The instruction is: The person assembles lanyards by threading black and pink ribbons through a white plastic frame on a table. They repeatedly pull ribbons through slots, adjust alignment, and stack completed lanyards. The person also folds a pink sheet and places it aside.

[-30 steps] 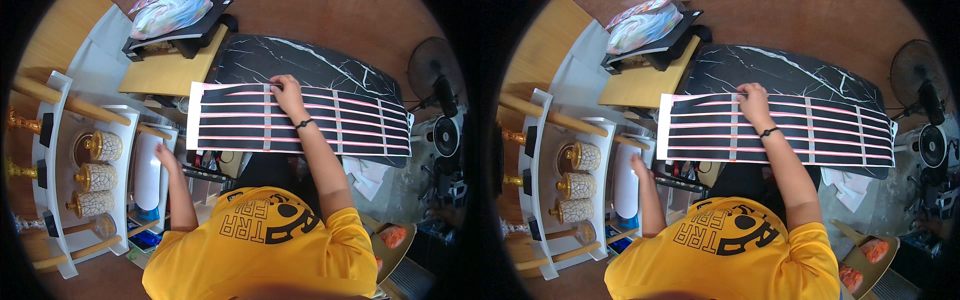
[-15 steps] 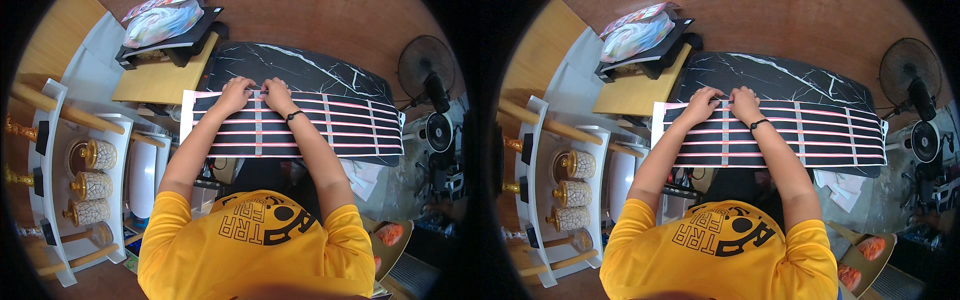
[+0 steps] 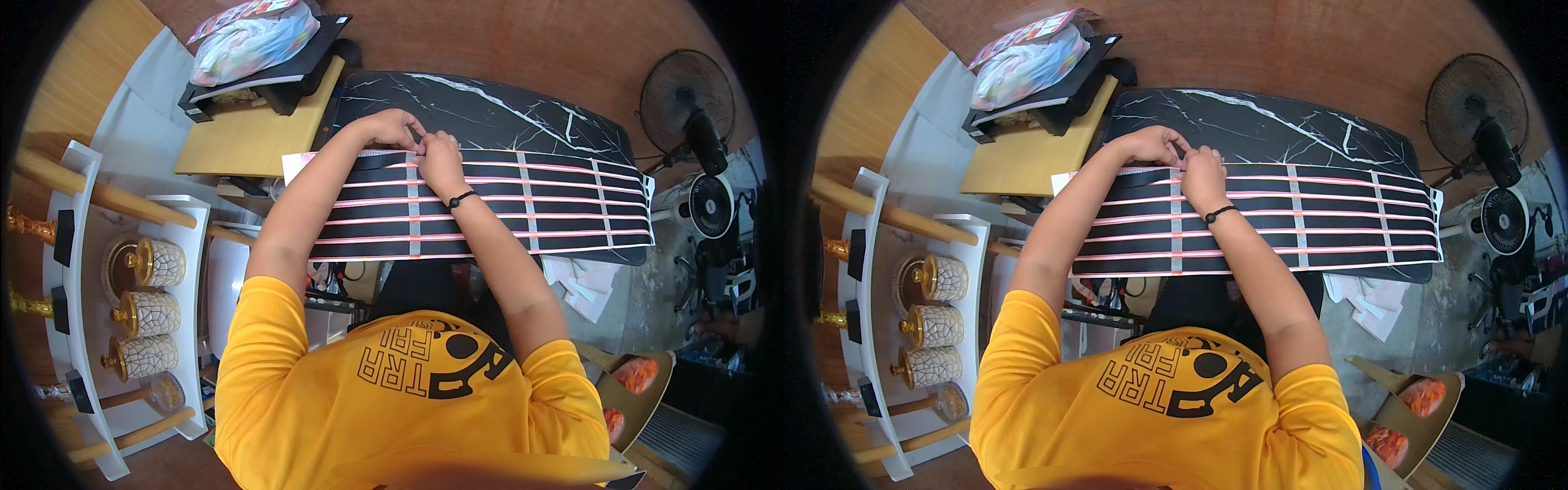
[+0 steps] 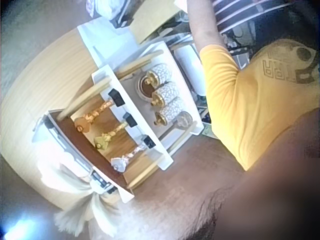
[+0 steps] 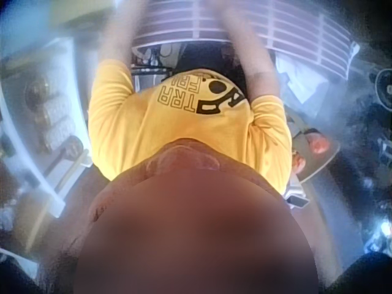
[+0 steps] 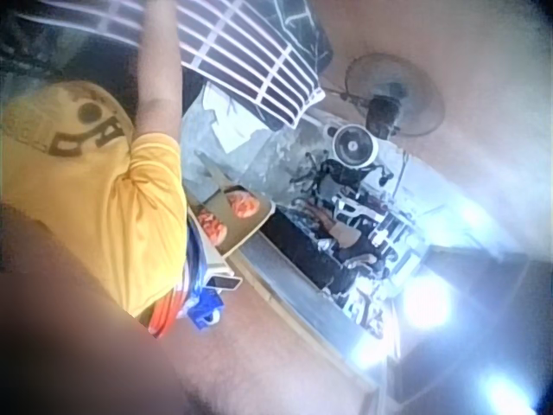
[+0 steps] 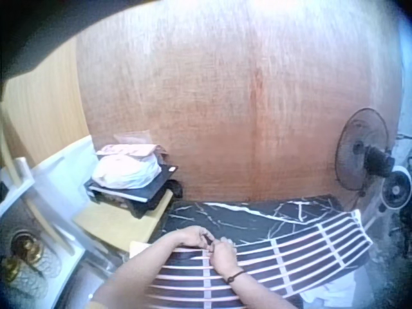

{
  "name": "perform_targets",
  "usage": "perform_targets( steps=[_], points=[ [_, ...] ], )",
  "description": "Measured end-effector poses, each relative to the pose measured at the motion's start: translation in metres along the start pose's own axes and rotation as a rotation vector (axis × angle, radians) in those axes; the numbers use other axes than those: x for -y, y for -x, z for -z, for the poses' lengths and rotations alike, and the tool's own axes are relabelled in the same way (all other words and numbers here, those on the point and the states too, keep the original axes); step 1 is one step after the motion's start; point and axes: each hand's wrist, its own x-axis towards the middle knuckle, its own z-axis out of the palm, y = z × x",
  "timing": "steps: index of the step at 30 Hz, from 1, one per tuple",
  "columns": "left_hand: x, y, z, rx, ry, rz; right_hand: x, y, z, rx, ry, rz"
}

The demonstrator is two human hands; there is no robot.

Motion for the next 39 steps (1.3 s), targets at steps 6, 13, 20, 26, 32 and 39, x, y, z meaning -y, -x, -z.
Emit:
perform_targets(
  steps=[6, 13, 20, 26, 32, 39],
  points=[
    [-0.004, -0.001, 0.001, -0.011, -0.155, -0.074, -0.004, 0.000, -0.003, -0.071, -0.106, -0.029],
    [0.003, -0.008, -0.008, -0.130, -0.103, -0.025, -0.004, 0.004, -0.007, -0.092, -0.153, -0.058],
    [0.002, -0.006, -0.013, -0.197, 0.003, 0.053, 0.000, 0.006, -0.013, -0.159, -0.125, -0.060],
    [0.001, -0.008, -0.015, -0.258, -0.092, 0.032, -0.003, 0.013, -0.017, -0.231, -0.194, 0.016],
    [0.011, -0.006, -0.015, -0.296, -0.156, -0.077, -0.012, 0.014, -0.008, -0.233, -0.361, 0.113],
    [-0.015, 0.034, -0.026, -0.894, -0.243, -0.327, -0.023, -0.008, -0.004, -0.114, -0.247, 0.198]
  ],
)
